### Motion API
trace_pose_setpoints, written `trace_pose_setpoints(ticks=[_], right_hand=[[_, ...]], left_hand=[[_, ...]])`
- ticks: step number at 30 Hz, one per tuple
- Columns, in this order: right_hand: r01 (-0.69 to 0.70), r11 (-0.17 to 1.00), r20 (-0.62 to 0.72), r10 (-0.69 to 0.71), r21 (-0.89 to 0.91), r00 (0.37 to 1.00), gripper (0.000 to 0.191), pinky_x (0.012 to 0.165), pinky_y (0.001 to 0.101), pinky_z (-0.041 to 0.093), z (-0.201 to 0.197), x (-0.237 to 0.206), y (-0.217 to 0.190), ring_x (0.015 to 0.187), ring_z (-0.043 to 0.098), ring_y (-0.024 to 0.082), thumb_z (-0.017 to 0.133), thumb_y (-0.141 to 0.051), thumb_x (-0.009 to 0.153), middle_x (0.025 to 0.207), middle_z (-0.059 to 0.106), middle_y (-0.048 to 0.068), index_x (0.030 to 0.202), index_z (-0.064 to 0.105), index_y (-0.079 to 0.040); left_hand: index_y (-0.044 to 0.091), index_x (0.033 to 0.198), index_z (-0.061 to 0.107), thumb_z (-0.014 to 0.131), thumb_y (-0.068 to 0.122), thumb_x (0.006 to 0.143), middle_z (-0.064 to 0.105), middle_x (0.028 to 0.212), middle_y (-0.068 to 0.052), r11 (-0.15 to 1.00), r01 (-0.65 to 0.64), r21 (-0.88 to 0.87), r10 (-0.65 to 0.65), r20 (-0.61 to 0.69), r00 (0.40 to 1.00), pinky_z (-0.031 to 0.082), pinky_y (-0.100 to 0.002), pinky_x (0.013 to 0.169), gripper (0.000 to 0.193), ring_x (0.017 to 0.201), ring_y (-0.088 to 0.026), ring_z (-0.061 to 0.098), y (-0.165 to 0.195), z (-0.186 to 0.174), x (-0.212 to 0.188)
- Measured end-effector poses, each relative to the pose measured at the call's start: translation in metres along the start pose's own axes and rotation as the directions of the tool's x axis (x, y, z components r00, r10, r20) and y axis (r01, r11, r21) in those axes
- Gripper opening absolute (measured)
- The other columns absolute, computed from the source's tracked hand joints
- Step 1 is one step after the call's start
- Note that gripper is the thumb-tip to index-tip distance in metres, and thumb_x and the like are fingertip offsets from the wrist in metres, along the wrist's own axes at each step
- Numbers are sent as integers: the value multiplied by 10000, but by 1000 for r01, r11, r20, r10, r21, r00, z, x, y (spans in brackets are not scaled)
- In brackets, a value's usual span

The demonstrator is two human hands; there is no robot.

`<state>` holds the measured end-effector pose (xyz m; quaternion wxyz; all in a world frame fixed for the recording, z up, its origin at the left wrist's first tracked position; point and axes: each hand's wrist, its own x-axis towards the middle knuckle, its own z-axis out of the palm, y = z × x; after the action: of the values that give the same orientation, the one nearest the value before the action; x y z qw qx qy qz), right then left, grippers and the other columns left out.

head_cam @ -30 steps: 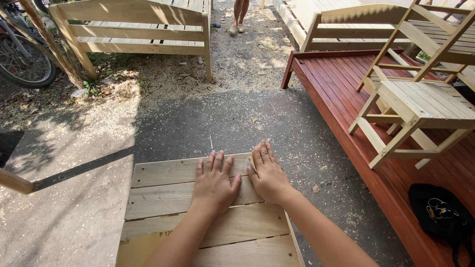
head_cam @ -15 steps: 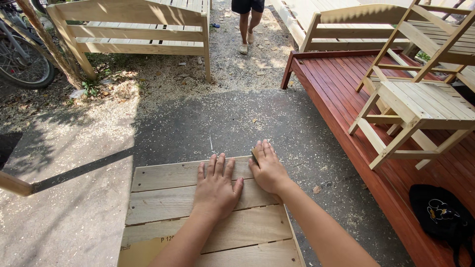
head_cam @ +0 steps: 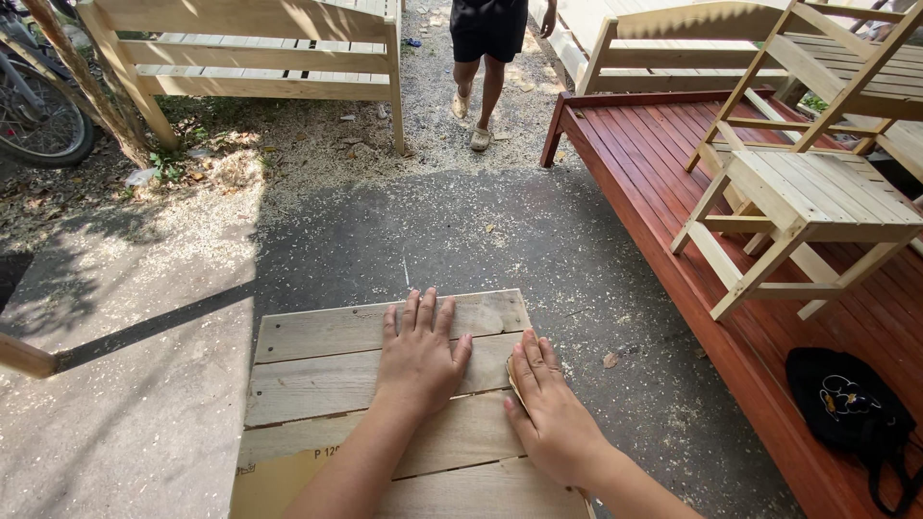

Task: The person sands the top surface of a small wooden stool using a sandpaper sheet. They move the sandpaper back and forth across the planks, occasionally repositioning the sheet and adjusting hand placement to cover different areas.

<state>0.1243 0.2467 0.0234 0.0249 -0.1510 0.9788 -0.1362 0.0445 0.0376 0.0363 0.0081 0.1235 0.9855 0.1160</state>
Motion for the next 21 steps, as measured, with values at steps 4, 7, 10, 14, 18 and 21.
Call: trace_pose_setpoints(ticks=[4,7,10,14,18,21], right_hand=[[-225,956,40,221,186,974,759,1210,412,213,1,86,14,1561,77,312,385,-411,995,1714,-40,140,1604,111,-51],[-267,949,14,269,167,963,724,1245,412,218,1,150,23,1569,128,329,384,-437,1021,1712,10,177,1599,188,-48],[-218,969,-39,223,117,974,706,1263,413,166,2,159,24,1579,66,360,377,-419,1051,1700,25,219,1591,198,-1],[-86,993,-76,92,77,993,721,1249,416,116,4,76,12,1567,5,358,373,-392,1036,1692,14,235,1586,156,21],[-13,1000,37,13,5,999,717,1219,453,89,5,-15,1,1546,-61,391,343,-378,1062,1690,-17,247,1585,116,56],[34,980,-7,-36,-194,999,732,1201,464,105,7,-12,-1,1527,-44,417,377,-415,1030,1657,19,262,1550,172,58]], left_hand=[[154,1568,276,327,555,986,212,1642,-126,1000,-8,-3,8,-19,1000,31,-516,1220,709,1534,-295,111,-3,1,1],[163,1565,279,334,553,981,216,1636,-126,1000,-8,-3,8,-24,1000,32,-518,1217,704,1528,-292,116,-5,1,5],[170,1567,289,337,560,980,225,1643,-119,1000,-1,-3,1,-26,1000,36,-511,1227,706,1533,-284,125,-6,0,5],[175,1568,293,334,567,981,225,1650,-114,1000,7,-15,-7,-16,1000,37,-510,1233,707,1540,-280,125,-4,1,1],[152,1563,266,318,560,985,217,1630,-127,1000,-22,-5,22,-55,998,26,-521,1210,709,1522,-290,114,-1,3,0],[152,1569,261,316,559,987,211,1642,-124,1000,-13,3,13,-29,1000,26,-524,1219,712,1534,-287,109,0,4,1]])
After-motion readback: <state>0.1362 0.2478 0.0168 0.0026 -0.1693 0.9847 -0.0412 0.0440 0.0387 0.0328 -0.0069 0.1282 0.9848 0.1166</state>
